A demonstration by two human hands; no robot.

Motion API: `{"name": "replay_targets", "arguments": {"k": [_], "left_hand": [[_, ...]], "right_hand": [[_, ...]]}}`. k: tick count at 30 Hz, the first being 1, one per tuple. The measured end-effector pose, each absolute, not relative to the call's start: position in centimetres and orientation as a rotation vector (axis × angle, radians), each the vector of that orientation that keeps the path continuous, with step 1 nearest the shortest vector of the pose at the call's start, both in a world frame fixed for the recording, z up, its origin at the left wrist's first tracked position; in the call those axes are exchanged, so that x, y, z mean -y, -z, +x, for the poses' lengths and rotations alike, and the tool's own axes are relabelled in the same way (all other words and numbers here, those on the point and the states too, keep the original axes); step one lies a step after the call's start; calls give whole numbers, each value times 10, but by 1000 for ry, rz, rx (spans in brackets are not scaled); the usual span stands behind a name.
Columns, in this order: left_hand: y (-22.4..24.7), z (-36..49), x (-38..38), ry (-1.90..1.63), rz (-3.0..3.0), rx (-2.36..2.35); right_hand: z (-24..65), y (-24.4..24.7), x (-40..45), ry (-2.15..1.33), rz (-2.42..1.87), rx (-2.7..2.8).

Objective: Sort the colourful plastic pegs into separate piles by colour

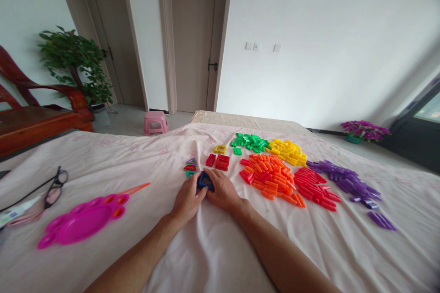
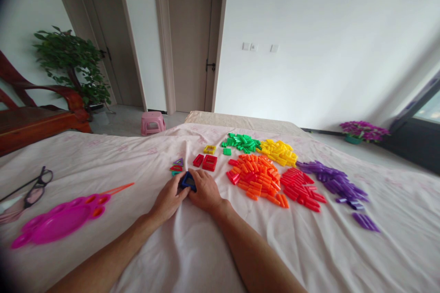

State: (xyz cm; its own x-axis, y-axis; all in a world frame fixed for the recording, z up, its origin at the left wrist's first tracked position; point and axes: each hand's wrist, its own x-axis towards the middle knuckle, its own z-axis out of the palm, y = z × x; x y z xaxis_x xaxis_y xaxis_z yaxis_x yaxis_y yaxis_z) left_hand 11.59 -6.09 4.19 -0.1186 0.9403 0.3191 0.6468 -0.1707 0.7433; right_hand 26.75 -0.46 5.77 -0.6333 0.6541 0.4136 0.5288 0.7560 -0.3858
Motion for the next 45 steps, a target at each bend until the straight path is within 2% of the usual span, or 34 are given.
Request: {"name": "replay_targets", "arguments": {"k": [45], "left_hand": [[-39,115,62,-1209,1854,-1770]], "right_hand": [[266,-58,6,-272,-898,2435]]}}
